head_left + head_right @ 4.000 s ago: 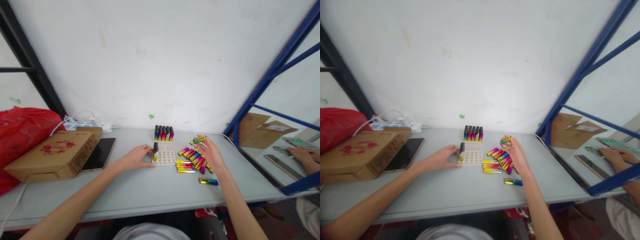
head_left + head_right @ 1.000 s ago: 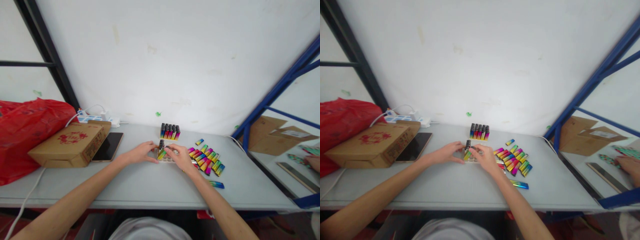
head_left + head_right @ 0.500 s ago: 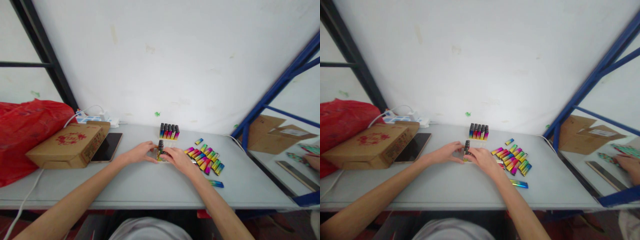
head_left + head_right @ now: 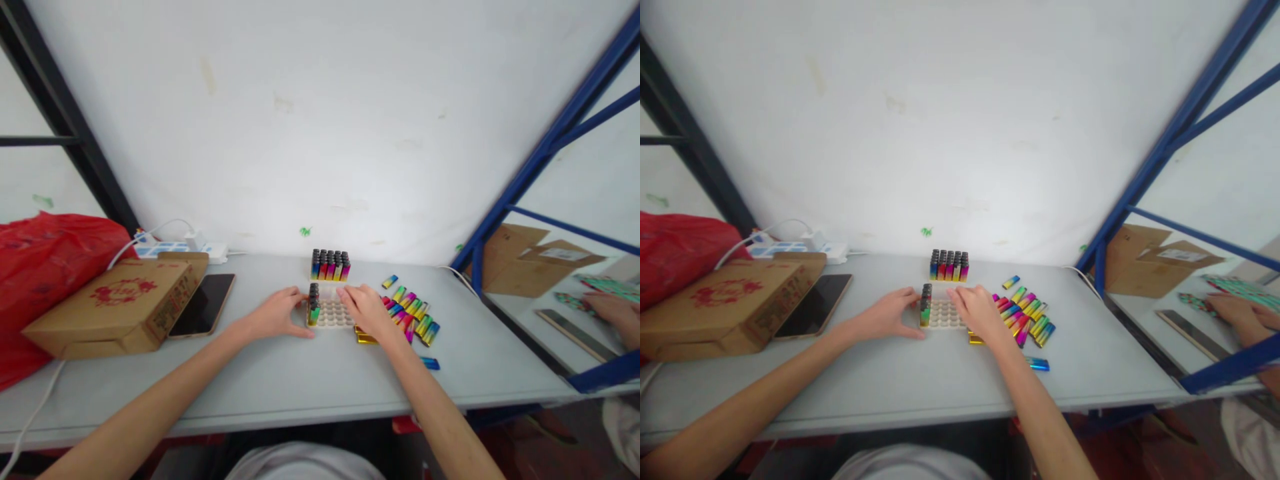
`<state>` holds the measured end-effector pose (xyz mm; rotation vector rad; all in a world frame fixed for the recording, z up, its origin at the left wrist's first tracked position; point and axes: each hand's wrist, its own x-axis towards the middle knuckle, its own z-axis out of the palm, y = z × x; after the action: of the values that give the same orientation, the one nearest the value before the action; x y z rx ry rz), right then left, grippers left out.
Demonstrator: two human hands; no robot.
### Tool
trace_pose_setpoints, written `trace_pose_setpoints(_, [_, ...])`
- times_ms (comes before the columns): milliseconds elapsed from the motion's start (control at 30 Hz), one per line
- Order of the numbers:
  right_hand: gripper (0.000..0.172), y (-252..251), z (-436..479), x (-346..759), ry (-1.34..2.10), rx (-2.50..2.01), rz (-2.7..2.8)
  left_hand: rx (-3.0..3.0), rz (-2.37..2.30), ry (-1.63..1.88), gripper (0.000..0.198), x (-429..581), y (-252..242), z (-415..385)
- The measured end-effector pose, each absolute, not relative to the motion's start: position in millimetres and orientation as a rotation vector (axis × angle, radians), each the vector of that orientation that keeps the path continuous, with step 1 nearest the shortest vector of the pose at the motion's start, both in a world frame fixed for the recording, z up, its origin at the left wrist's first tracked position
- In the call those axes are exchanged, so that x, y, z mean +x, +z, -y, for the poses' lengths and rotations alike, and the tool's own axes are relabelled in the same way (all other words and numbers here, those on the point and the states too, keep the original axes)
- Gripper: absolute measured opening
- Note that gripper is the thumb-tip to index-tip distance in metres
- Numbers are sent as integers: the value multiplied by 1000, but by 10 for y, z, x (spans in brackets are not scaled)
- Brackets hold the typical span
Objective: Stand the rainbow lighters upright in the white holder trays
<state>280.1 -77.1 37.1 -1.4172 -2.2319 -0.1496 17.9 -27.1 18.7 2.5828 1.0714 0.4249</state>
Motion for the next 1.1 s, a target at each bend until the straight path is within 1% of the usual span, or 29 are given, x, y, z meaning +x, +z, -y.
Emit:
trace_pose_setpoints(167, [45, 428, 637, 3189, -123, -1553, 1968, 2544, -1169, 475, 73, 249, 166, 323])
trace_pose_setpoints(267, [37, 440, 632, 3602, -113, -1610, 1847, 2519, -1113, 496, 70, 209, 155, 295])
trace_pose_setpoints(433, [31, 343, 747, 4470, -94, -1681, 1852, 2498, -1004, 485, 67, 112, 205, 243])
trace_pose_setpoints(567, [36, 192, 771, 4901, 135, -1679, 1973, 2509, -976, 465, 62, 88, 228, 231])
trace_pose_setpoints(700, [35, 109, 695, 4977, 339, -1692, 1974, 2538, -988, 499, 68, 110, 191, 238])
trace_pose_setpoints(800, [38, 121, 624, 4970, 398, -1696, 1952, 2551, -1002, 511, 73, 123, 161, 236])
trace_pose_setpoints(1000, [55, 202, 589, 4997, 537, -1637, 1896, 2551, -995, 485, 73, 113, 152, 225])
trace_pose_setpoints(1100, [61, 284, 611, 4971, 502, -1586, 1770, 2577, -994, 483, 71, 114, 152, 224])
